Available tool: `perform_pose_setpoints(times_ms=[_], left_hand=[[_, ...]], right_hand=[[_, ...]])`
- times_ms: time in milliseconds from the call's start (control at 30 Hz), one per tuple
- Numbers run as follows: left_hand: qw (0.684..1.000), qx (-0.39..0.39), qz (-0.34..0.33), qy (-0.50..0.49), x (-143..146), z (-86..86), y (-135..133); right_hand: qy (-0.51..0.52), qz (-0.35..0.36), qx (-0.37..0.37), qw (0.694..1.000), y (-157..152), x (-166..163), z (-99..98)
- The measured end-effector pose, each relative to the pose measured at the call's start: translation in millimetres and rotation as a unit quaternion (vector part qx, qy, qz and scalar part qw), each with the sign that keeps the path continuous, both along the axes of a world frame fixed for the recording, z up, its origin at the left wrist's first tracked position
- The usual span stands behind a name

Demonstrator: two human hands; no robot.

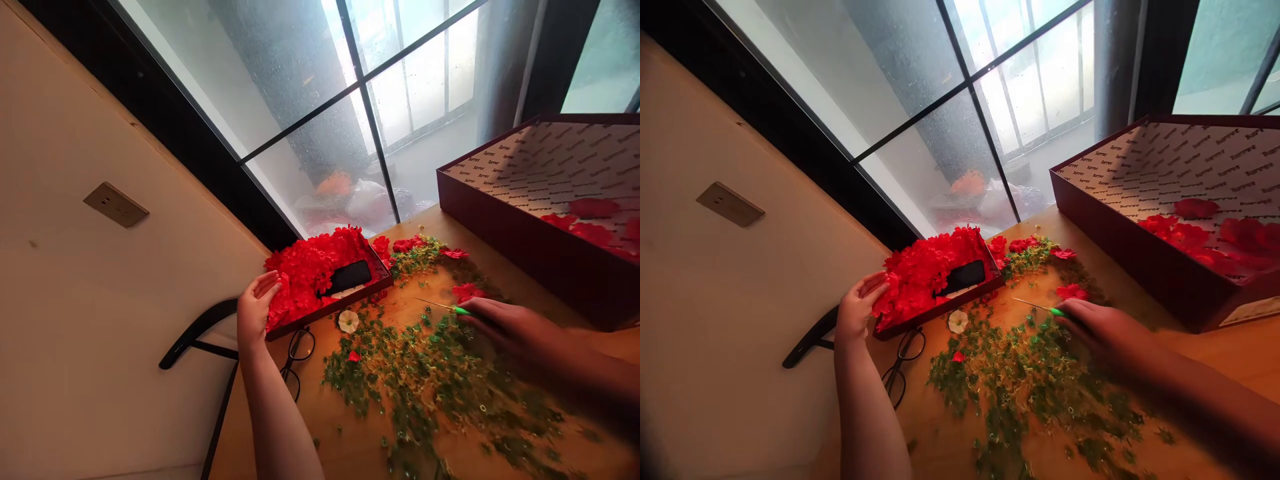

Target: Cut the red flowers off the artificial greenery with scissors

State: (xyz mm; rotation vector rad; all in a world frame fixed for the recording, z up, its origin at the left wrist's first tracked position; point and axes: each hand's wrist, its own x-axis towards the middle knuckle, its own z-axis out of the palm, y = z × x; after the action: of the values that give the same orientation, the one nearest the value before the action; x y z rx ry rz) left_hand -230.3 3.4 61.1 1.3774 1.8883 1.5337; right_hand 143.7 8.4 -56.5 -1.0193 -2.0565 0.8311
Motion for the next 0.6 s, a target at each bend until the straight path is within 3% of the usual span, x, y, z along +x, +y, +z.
perform_pose_setpoints(times_ms=[133,233,333,433,600], left_hand=[[0.991,0.005,-0.132,0.018,75,7.9,11],[0.96,-0.048,-0.275,0.032,138,-16.8,19],[0.923,-0.106,-0.368,0.045,178,-53.0,24],[0.921,-0.111,-0.365,0.079,182,-71.0,27],[0.916,-0.144,-0.325,0.187,162,-58.2,27]], right_hand=[[0.011,-0.077,-0.101,0.992,-1,-4,10.8],[0.037,-0.105,-0.148,0.983,3,-3,17.6],[0.067,-0.123,-0.171,0.975,9,0,19.6],[0.097,-0.112,-0.165,0.975,14,3,16.4],[0.107,-0.109,-0.147,0.977,17,5,12.0]])
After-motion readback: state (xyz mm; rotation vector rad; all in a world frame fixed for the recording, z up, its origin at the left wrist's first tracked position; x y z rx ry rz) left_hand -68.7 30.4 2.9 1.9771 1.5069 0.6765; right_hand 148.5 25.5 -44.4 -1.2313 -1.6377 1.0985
